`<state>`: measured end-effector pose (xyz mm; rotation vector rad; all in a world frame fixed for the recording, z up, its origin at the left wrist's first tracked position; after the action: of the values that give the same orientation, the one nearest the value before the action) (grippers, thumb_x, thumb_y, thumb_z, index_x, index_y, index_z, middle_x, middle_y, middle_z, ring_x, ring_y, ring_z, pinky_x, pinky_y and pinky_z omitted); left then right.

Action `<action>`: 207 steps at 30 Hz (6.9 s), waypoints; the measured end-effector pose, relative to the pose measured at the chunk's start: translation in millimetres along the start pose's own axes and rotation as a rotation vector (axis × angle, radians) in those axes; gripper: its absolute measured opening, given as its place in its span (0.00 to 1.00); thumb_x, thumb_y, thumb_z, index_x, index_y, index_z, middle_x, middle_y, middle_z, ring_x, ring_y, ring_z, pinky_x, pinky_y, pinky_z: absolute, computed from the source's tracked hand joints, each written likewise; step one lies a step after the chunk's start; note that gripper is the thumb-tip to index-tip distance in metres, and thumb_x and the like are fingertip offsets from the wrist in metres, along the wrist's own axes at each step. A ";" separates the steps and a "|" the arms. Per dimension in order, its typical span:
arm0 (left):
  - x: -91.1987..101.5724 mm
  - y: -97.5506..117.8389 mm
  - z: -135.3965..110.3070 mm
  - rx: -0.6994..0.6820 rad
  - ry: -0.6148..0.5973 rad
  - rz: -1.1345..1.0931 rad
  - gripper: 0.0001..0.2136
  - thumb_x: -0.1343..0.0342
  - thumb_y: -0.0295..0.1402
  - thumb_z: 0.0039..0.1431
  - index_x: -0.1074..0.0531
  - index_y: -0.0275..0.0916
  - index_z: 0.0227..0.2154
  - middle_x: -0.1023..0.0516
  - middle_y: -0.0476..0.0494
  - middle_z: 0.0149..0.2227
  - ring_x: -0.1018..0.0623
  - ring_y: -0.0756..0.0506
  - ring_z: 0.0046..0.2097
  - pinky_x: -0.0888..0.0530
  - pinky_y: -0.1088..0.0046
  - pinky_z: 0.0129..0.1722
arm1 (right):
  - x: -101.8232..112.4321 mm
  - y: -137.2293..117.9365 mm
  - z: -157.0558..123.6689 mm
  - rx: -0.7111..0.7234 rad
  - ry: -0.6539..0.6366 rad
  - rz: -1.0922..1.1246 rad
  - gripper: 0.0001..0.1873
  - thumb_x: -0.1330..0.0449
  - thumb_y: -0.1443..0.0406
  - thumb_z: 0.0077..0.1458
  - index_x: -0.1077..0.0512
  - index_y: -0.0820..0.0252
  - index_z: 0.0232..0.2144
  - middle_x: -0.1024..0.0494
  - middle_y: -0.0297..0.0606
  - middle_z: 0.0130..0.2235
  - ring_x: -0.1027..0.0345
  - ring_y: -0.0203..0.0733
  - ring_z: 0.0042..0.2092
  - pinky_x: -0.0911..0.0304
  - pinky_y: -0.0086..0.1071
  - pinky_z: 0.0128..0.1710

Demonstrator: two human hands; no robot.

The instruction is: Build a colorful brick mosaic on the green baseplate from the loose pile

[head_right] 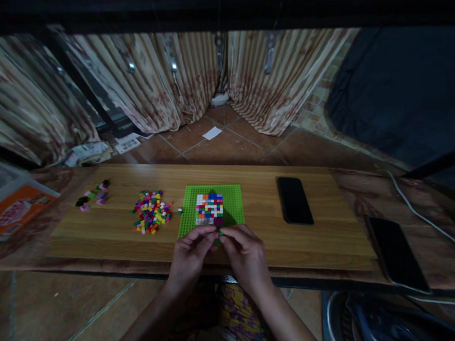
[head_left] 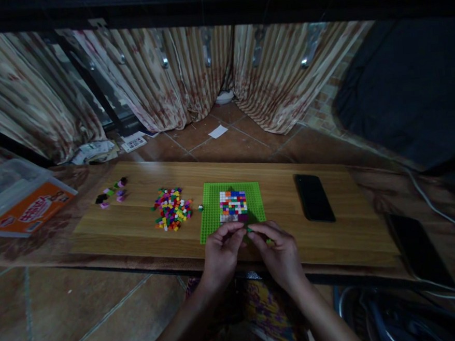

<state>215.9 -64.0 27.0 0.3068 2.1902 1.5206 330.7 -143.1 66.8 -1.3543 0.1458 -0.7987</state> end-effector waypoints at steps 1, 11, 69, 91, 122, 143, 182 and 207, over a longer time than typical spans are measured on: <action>1.9 0.4 0.3 -0.013 0.005 0.019 0.09 0.40 0.33 0.48 0.25 0.35 0.33 0.22 0.45 0.32 0.24 0.49 0.33 0.27 0.76 0.31 | 1.9 9.7 2.0 -0.045 0.032 0.046 0.08 0.40 0.66 0.53 0.24 0.54 0.37 0.24 0.35 0.34 0.30 0.38 0.36 0.35 0.31 0.36; -1.0 17.1 -1.6 -0.252 -0.096 0.564 0.14 0.49 0.33 0.58 0.28 0.42 0.46 0.22 0.47 0.38 0.24 0.48 0.39 0.29 0.73 0.41 | -6.5 56.1 18.1 -0.314 0.206 0.392 0.09 0.33 0.63 0.41 0.23 0.58 0.29 0.22 0.33 0.29 0.31 0.37 0.31 0.35 0.32 0.33; -19.6 -0.1 -0.9 -0.212 -0.224 0.856 0.26 0.52 0.32 0.57 0.42 0.42 0.59 0.23 0.47 0.29 0.26 0.46 0.28 0.30 0.70 0.33 | -17.9 73.6 14.2 -0.579 0.370 0.437 0.12 0.34 0.59 0.37 0.31 0.60 0.19 0.33 0.26 0.17 0.41 0.32 0.20 0.45 0.27 0.22; 79.5 13.8 -0.2 -0.212 0.150 0.930 0.19 0.52 0.30 0.57 0.35 0.37 0.52 0.23 0.40 0.41 0.23 0.44 0.41 0.29 0.68 0.42 | 0.4 69.8 2.6 -0.247 0.119 -0.172 0.18 0.43 0.51 0.51 0.26 0.59 0.34 0.22 0.41 0.35 0.29 0.46 0.36 0.38 0.37 0.38; 84.1 39.1 38.8 -0.223 0.195 0.831 0.07 0.49 0.31 0.57 0.27 0.36 0.31 0.24 0.44 0.29 0.24 0.48 0.32 0.31 0.75 0.32 | -4.3 29.9 -12.8 0.008 0.101 -0.234 0.08 0.45 0.62 0.57 0.28 0.57 0.36 0.25 0.38 0.36 0.30 0.41 0.39 0.36 0.34 0.41; 14.4 -26.2 -19.3 0.228 0.087 -0.336 0.10 0.35 0.34 0.43 0.26 0.34 0.28 0.25 0.47 0.26 0.26 0.50 0.29 0.31 0.75 0.33 | -13.0 -24.2 -8.2 0.162 0.070 -0.218 0.09 0.42 0.67 0.55 0.26 0.55 0.39 0.25 0.37 0.37 0.31 0.39 0.40 0.34 0.33 0.40; -7.1 -1.5 8.8 -0.112 -0.081 0.361 0.20 0.46 0.34 0.53 0.30 0.44 0.51 0.22 0.48 0.34 0.28 0.49 0.29 0.32 0.74 0.32 | -20.2 63.9 19.7 -0.318 0.323 0.377 0.13 0.37 0.60 0.47 0.25 0.59 0.36 0.22 0.38 0.35 0.30 0.40 0.36 0.34 0.37 0.39; 22.4 -1.1 6.3 0.069 0.085 0.011 0.12 0.38 0.34 0.44 0.23 0.37 0.34 0.21 0.44 0.38 0.26 0.49 0.33 0.30 0.75 0.29 | 1.3 37.1 1.6 -0.232 0.308 0.282 0.11 0.39 0.60 0.50 0.25 0.59 0.34 0.23 0.37 0.33 0.30 0.40 0.36 0.36 0.35 0.38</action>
<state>199.6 -49.6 18.8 0.2815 2.3144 1.4917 348.2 -142.6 34.2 -1.3800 0.6745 -0.7616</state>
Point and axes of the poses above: each hand's wrist, its own z-axis towards the middle knuckle, its own x-axis out of the back of the hand, y = z × x, the point moved 10 cm from there along z, towards the middle knuckle
